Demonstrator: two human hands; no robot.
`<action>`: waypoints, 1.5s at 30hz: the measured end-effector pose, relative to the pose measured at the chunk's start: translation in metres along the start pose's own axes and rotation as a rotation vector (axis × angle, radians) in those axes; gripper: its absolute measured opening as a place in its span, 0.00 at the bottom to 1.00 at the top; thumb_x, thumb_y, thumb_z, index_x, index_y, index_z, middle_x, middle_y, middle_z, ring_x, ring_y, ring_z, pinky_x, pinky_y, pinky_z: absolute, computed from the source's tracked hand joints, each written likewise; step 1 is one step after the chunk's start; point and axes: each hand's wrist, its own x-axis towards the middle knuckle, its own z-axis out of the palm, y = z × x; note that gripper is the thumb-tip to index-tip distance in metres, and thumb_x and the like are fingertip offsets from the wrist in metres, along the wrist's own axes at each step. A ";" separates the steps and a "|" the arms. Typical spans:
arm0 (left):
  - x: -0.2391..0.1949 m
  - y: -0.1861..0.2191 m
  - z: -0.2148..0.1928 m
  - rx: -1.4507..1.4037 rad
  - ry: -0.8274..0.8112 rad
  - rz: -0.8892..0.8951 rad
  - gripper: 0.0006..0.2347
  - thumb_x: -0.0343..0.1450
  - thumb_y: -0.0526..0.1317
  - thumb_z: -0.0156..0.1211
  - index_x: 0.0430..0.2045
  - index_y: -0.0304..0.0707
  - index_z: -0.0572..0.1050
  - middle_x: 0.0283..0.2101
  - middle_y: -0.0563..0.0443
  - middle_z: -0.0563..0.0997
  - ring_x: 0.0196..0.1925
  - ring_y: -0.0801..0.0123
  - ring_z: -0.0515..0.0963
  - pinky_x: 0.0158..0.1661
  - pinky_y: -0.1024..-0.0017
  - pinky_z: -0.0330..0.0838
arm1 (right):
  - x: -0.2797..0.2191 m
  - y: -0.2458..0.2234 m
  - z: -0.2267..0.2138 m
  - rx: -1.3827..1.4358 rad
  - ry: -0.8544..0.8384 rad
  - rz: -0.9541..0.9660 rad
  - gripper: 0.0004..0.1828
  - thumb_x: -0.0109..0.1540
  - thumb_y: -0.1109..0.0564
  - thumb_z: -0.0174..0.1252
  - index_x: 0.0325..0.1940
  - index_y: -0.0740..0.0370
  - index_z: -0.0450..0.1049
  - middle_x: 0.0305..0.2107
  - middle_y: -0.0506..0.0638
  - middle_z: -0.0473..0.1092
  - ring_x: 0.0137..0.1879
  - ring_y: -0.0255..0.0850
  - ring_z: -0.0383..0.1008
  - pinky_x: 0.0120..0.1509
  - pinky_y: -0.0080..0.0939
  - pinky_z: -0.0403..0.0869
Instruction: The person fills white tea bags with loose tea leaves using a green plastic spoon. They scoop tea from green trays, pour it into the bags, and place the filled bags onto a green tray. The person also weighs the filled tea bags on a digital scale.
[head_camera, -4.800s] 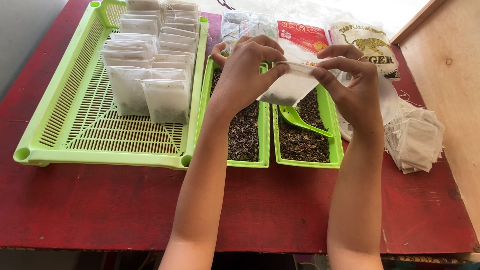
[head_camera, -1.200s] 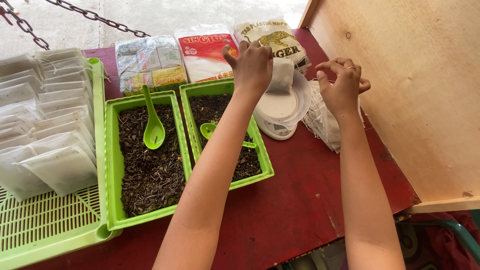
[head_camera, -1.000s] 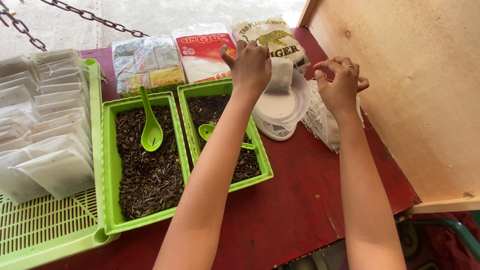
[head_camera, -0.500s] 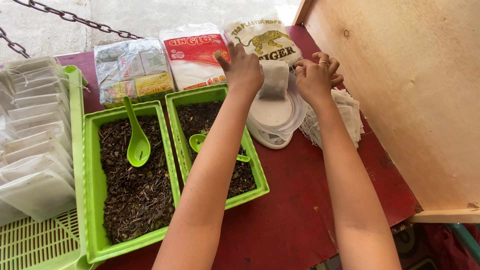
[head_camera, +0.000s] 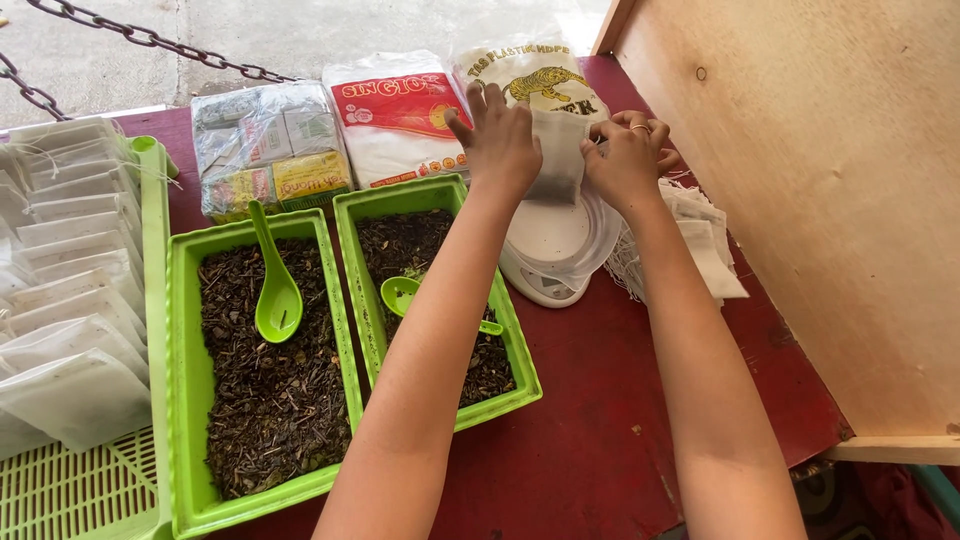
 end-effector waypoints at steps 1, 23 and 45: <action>-0.002 0.002 -0.002 0.000 -0.001 -0.002 0.11 0.67 0.44 0.59 0.41 0.49 0.80 0.59 0.41 0.64 0.70 0.46 0.51 0.61 0.34 0.47 | -0.002 0.000 -0.001 0.000 -0.002 -0.001 0.14 0.65 0.39 0.51 0.47 0.39 0.79 0.56 0.44 0.63 0.65 0.51 0.47 0.52 0.58 0.49; -0.053 -0.014 -0.072 -0.265 0.044 0.032 0.03 0.71 0.42 0.54 0.34 0.52 0.74 0.50 0.50 0.71 0.64 0.53 0.53 0.58 0.40 0.44 | -0.069 -0.030 -0.063 0.094 0.383 -0.281 0.05 0.67 0.49 0.59 0.42 0.45 0.80 0.51 0.40 0.67 0.60 0.46 0.56 0.45 0.52 0.50; -0.176 -0.191 -0.195 -0.160 0.396 0.025 0.02 0.69 0.44 0.62 0.31 0.56 0.76 0.46 0.57 0.72 0.60 0.54 0.58 0.53 0.45 0.45 | -0.154 -0.216 -0.056 0.351 0.270 -0.617 0.03 0.65 0.51 0.63 0.40 0.50 0.79 0.53 0.47 0.68 0.64 0.50 0.56 0.52 0.58 0.52</action>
